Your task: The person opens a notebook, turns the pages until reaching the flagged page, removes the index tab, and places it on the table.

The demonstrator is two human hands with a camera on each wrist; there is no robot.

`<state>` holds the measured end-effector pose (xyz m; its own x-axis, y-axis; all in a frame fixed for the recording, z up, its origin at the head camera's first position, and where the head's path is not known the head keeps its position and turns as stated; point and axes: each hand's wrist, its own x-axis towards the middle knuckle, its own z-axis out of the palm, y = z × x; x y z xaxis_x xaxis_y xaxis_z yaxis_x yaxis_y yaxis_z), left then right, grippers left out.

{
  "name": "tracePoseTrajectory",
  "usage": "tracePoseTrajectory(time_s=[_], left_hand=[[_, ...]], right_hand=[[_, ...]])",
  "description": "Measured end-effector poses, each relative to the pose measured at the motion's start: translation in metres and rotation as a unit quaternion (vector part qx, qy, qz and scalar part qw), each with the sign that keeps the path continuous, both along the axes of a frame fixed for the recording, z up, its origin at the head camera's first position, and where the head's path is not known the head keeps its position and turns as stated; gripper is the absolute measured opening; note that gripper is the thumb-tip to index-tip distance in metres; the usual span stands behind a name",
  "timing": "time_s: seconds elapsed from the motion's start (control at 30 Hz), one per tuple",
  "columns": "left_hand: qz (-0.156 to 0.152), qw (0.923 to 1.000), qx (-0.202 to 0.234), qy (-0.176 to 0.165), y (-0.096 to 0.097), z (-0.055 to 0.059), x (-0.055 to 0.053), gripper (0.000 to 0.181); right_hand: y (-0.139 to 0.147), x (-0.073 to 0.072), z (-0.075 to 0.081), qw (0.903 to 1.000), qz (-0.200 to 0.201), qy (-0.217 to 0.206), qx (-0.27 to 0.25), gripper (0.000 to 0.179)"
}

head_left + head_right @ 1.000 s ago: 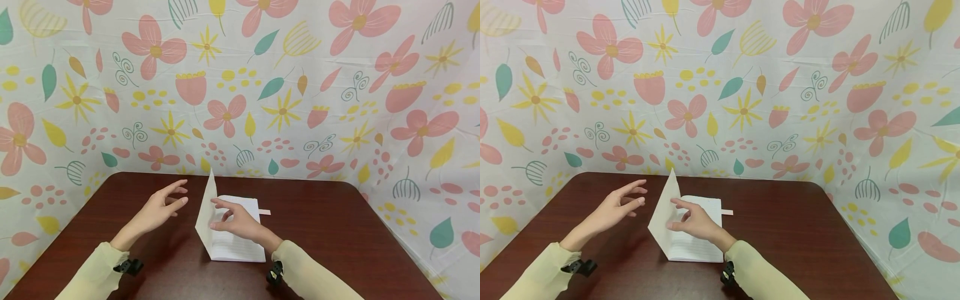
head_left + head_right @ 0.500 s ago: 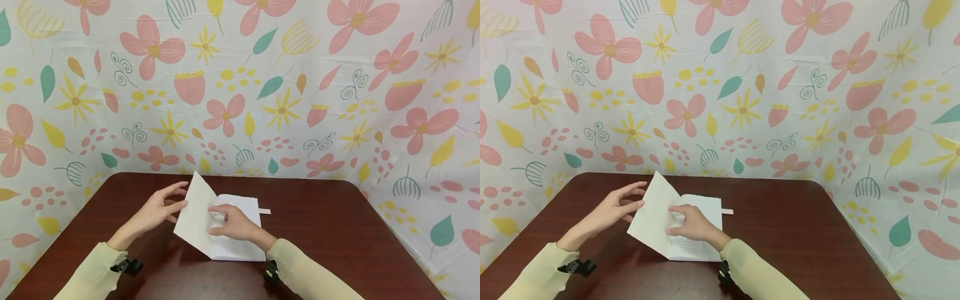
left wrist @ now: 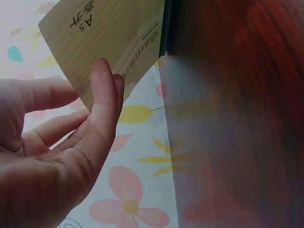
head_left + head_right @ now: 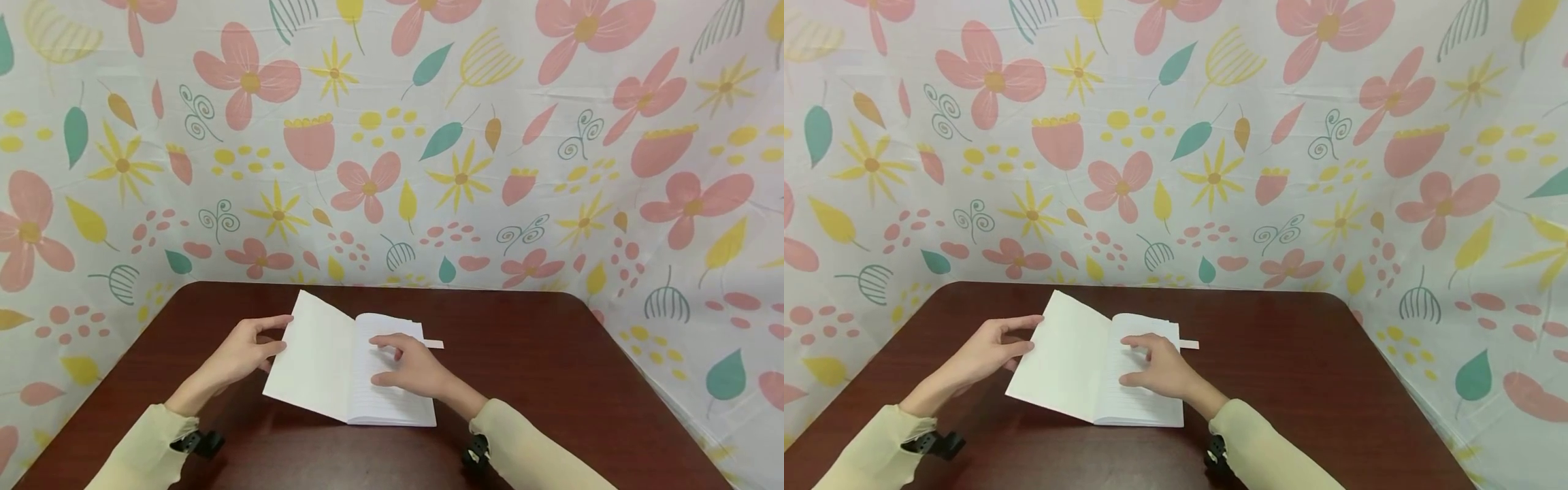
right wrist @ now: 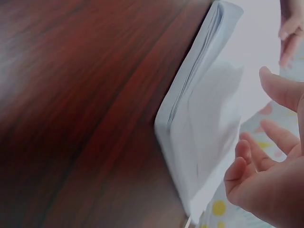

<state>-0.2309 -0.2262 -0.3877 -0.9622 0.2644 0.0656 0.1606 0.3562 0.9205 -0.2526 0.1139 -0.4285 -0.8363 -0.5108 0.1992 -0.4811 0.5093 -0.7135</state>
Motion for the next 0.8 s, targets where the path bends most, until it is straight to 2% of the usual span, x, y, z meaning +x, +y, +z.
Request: tracePoseTrajectory(time_s=[0.17, 0.47, 0.8], left_hand=[[0.01, 0.9999, 0.0, -0.011, -0.002, -0.005, 0.003, 0.054], [0.023, 0.9994, -0.002, -0.025, 0.0, -0.015, 0.008, 0.055], [0.033, 0.9988, -0.005, -0.036, 0.003, -0.024, 0.012, 0.055]], right_hand=[[0.022, 0.006, 0.002, 0.9994, -0.011, -0.019, 0.026, 0.066], [0.059, 0.013, 0.003, 0.9972, 0.004, -0.029, 0.069, 0.077], [0.081, 0.016, -0.003, 0.9955, -0.005, -0.036, 0.088, 0.08]])
